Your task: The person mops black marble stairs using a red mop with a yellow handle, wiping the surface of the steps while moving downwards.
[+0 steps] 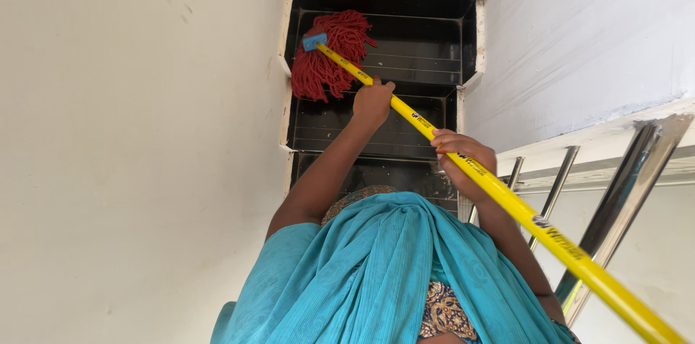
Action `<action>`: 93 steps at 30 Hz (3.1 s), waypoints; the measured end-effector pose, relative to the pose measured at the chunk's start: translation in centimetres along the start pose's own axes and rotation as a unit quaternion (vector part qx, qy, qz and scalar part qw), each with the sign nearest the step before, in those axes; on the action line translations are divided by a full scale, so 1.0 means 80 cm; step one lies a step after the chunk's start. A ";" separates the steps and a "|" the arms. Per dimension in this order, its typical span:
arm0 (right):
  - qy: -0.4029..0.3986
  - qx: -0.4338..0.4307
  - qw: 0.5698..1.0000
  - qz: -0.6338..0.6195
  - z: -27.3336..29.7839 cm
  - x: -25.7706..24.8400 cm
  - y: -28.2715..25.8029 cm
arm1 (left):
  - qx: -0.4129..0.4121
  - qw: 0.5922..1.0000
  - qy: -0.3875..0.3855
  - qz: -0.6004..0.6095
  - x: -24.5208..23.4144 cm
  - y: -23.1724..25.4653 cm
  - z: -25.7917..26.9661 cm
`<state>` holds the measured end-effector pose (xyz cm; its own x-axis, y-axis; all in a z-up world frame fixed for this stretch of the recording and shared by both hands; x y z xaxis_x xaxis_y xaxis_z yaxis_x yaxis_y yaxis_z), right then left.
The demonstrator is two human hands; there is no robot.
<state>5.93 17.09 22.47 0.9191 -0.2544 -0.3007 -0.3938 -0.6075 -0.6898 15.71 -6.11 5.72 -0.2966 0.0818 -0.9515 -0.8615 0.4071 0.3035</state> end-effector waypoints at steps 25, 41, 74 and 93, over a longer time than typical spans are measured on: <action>-0.073 -0.081 0.973 0.205 -0.014 -0.033 -0.092 | 0.186 0.978 -0.078 0.055 -0.021 0.097 0.014; 0.016 -0.029 0.972 0.235 0.022 -0.046 -0.042 | 0.085 0.913 0.086 0.389 0.010 0.166 0.050; -0.173 -0.104 0.949 0.242 -0.066 0.120 -0.025 | 0.129 0.962 0.071 0.230 -0.068 -0.051 0.039; -0.121 -0.096 0.973 0.169 -0.065 0.113 0.018 | 0.089 0.991 0.025 0.094 -0.021 -0.093 -0.067</action>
<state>13.69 10.05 22.20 0.6990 -0.2939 -0.6519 -0.6443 -0.6543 -0.3959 20.44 -14.14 5.32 -0.4695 0.1280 -0.8736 -0.7034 0.5437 0.4578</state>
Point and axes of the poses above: each hand's wrist, its own z-axis away from the middle knuckle, its own x-axis out of the palm, y = z × x, the point moved 5 cm from there along -z, towards the middle knuckle, and after that the axes turned 14 degrees about -x, right-handed, at the moved point
